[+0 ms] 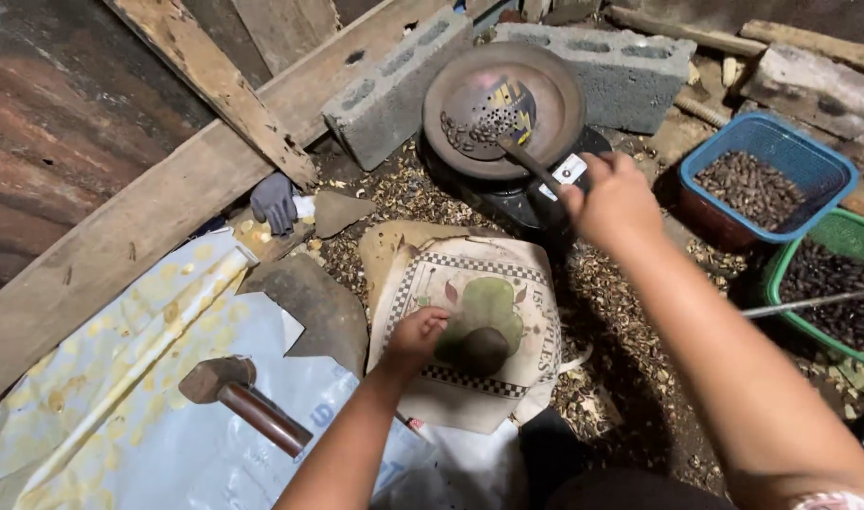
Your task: The person stirs dark beans in a pan on a portable gas stove using a slotted spoon. They then use a hammer to crack the beans on a white sack and a stone to crush them on a patterned board, repeating these steps.
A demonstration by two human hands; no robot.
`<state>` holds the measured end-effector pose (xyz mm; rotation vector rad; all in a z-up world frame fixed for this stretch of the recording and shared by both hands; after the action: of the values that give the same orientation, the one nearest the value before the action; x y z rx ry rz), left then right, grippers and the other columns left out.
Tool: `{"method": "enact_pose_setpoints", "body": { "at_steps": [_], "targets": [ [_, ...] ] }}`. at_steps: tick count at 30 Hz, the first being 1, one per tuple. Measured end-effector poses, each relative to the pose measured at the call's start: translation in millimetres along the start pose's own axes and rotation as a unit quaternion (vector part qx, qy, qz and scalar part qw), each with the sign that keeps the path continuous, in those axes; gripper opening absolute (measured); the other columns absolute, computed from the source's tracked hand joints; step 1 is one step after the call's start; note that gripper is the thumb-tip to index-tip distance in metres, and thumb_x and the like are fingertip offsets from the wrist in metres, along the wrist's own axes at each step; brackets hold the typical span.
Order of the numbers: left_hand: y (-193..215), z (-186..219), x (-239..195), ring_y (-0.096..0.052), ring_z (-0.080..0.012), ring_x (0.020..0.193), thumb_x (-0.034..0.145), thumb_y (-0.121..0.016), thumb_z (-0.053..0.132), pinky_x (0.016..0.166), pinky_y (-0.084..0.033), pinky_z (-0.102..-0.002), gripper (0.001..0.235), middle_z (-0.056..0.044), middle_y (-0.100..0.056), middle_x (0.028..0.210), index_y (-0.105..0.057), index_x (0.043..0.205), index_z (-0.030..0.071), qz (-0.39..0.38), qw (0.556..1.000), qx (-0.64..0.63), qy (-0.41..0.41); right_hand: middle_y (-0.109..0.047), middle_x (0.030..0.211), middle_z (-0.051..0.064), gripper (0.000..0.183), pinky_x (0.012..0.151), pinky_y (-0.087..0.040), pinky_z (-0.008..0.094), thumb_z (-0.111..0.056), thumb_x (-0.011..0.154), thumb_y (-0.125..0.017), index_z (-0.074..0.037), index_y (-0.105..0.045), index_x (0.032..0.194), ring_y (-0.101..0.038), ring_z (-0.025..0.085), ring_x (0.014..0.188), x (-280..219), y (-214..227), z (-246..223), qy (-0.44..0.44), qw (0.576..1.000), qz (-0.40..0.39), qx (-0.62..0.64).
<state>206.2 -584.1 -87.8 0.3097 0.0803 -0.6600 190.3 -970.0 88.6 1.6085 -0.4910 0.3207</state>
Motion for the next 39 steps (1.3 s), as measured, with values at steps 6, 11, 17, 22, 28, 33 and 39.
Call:
{"method": "enact_pose_setpoints", "body": {
  "at_steps": [6,11,17,22,28,33,39],
  "targets": [
    [-3.7,39.9,-4.9,-0.07,-0.0268,0.089,0.096,-0.06,0.01,0.082,-0.057,-0.037,0.021,-0.012,-0.071,0.101,-0.07,0.114,0.007,0.13,0.981,0.121,-0.082,-0.066,0.08,0.003,0.036,0.045,-0.037,0.029,-0.02,0.101,-0.061,-0.011,-0.068,0.135,-0.048,0.011,0.052,-4.1,-40.1,36.8,-0.4,0.736,-0.276,0.472],
    [-1.9,88.2,-25.8,-0.06,-0.0392,0.106,0.086,-0.063,0.007,0.094,-0.048,-0.049,0.024,-0.015,-0.065,0.112,-0.067,0.11,0.009,0.174,0.916,0.295,-0.212,-0.062,0.074,-0.001,0.035,0.044,-0.035,0.024,-0.015,0.103,-0.055,-0.007,-0.068,0.135,-0.045,0.008,0.05,-14.3,-17.3,31.2,-0.442,0.678,-0.199,0.552],
    [-1.5,104.3,-31.5,-0.06,-0.037,0.111,0.091,-0.066,0.01,0.098,-0.047,-0.048,0.02,-0.012,-0.065,0.114,-0.065,0.111,0.011,0.153,0.931,0.274,-0.188,-0.059,0.07,-0.002,0.037,0.045,-0.038,0.023,-0.014,0.101,-0.055,-0.009,-0.069,0.135,-0.046,0.007,0.052,-32.7,-3.4,30.9,-0.441,0.647,-0.171,0.598],
    [-2.9,101.7,-29.6,-0.059,-0.0359,0.111,0.088,-0.067,0.011,0.098,-0.046,-0.048,0.023,-0.01,-0.064,0.115,-0.065,0.111,0.011,0.166,0.919,0.299,-0.195,-0.058,0.069,-0.001,0.035,0.052,-0.041,0.025,-0.015,0.102,-0.059,-0.01,-0.068,0.135,-0.046,0.006,0.058,-27.4,16.6,21.3,-0.341,0.866,-0.135,0.34],
    [-3.7,100.2,-31.1,-0.058,-0.0364,0.112,0.088,-0.066,0.011,0.099,-0.046,-0.048,0.023,-0.012,-0.063,0.116,-0.064,0.111,0.009,0.171,0.914,0.308,-0.203,-0.058,0.071,-0.002,0.034,0.05,-0.036,0.027,-0.016,0.103,-0.059,-0.008,-0.068,0.134,-0.043,0.008,0.057,-30.4,5.9,31.7,-0.416,0.805,-0.13,0.403],
    [-1.9,107.4,-32.4,-0.059,-0.0359,0.112,0.089,-0.066,0.011,0.099,-0.046,-0.048,0.021,-0.011,-0.064,0.115,-0.065,0.11,0.01,0.156,0.922,0.301,-0.187,-0.058,0.07,-0.001,0.032,0.046,-0.035,0.027,-0.014,0.104,-0.054,-0.009,-0.07,0.131,-0.044,0.01,0.052,-38.5,1.0,43.6,-0.476,0.707,-0.14,0.505],
    [-2.0,102.9,-30.5,-0.058,-0.0366,0.112,0.09,-0.067,0.014,0.098,-0.046,-0.049,0.02,-0.011,-0.063,0.116,-0.064,0.11,0.01,0.157,0.919,0.306,-0.193,-0.057,0.07,-0.002,0.034,0.044,-0.036,0.024,-0.012,0.103,-0.051,-0.009,-0.07,0.131,-0.042,0.008,0.05,-38.9,4.2,31.9,-0.469,0.646,-0.176,0.576]
  ]
}}
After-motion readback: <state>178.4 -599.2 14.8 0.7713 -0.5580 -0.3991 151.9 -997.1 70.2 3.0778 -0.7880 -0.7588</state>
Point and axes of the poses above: each hand's wrist, its own x-axis towards the middle knuckle, its own y-axis out of the back of the hand, z = x × y, the point moved 3 cm from there along x, towards the middle knuckle
